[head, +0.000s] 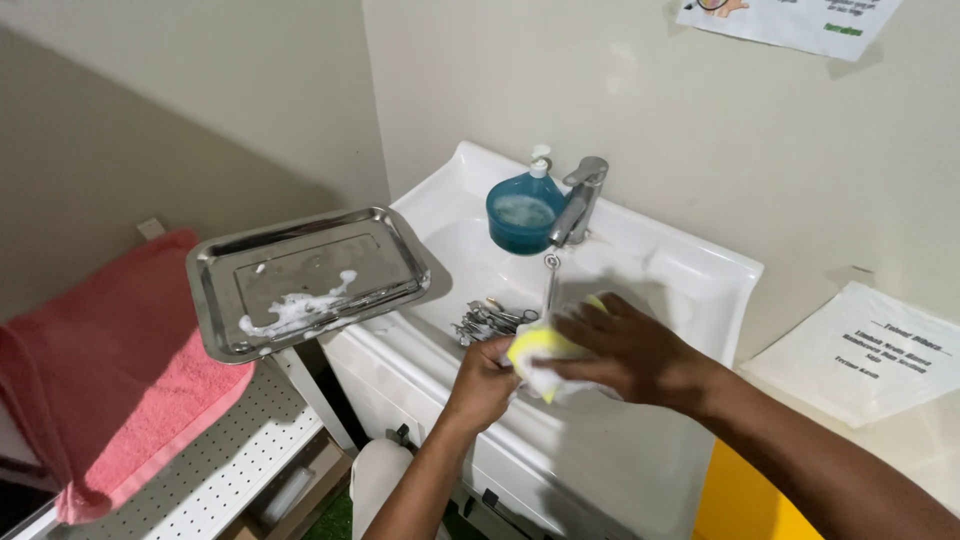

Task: The person scrubs various metal surgical instruments, including forceps and scissors, with a yellow sponge under running water in a white sink. The person repeatedly picks up instruments from a metal tray, cleans them, and places them back into the sink basin.

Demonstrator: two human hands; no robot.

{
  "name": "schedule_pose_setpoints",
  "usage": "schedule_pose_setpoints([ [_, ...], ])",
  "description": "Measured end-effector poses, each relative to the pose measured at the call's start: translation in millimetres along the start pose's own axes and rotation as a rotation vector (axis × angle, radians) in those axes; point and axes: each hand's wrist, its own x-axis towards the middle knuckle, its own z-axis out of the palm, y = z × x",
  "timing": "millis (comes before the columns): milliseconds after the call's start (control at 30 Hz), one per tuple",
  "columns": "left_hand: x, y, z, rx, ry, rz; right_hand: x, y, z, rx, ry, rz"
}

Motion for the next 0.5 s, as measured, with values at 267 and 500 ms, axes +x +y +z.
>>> schedule_pose_setpoints([
  [267,-2,25,16,0.117,0.135,-0.092,19,30,-39,-0.177,0.115,0.352],
  [500,-4,48,27,0.073,0.211,-0.181,-8,21,-1,1.203,-0.015,1.233],
])
